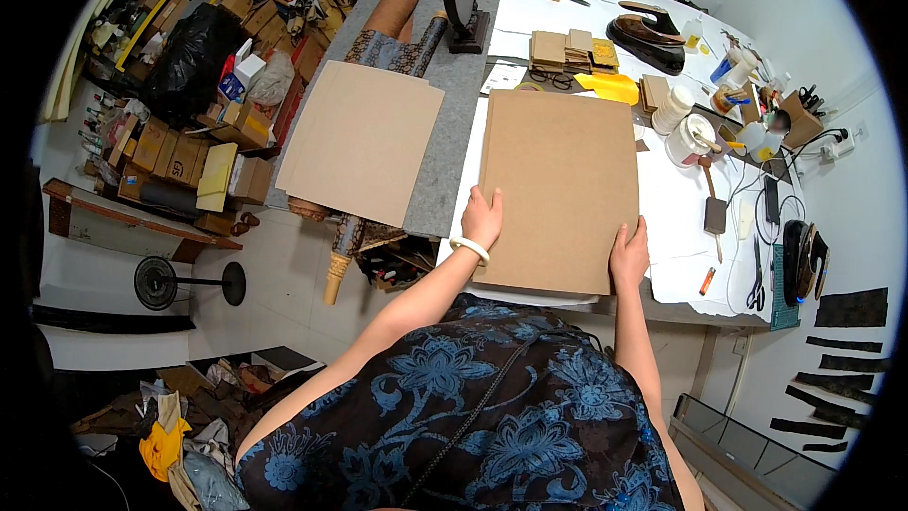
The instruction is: The person assembles a cushion by placing a circular foam insert into a cardboard frame and covering it with a patterned fabric. They then handle a large roll of brown material and a long cylindrical cushion, moving them around the workspace.
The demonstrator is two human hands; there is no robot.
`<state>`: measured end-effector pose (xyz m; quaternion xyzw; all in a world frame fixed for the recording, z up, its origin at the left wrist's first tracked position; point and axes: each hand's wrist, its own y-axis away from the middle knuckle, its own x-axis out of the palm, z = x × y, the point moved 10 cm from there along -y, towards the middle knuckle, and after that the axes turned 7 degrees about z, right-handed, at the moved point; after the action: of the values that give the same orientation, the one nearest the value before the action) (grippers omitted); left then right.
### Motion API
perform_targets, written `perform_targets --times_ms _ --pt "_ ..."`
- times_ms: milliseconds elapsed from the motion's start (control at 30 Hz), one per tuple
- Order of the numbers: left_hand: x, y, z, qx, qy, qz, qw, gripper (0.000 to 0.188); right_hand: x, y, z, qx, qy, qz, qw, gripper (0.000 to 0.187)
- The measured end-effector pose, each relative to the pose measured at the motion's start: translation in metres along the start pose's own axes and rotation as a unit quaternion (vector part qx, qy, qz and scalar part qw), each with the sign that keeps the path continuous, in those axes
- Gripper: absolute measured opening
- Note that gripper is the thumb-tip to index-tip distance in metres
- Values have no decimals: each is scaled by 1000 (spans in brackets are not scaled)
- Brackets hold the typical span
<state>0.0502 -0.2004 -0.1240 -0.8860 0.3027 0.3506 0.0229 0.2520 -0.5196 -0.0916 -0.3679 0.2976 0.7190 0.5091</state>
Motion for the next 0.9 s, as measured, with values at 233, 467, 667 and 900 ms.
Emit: perform_targets --times_ms 233,467,667,900 --pt "0 0 0 -1 5 3 1000 50 0 0 1 7 -2 8 1000 55" --pt "1 -1 1 -1 -1 3 1000 49 1 0 0 9 -5 11 1000 56" --pt "0 0 -2 -2 0 5 1000 49 1 -1 -2 9 -10 9 1000 56" --pt "0 0 2 -2 -1 -2 1000 49 1 0 0 15 -2 16 1000 56"
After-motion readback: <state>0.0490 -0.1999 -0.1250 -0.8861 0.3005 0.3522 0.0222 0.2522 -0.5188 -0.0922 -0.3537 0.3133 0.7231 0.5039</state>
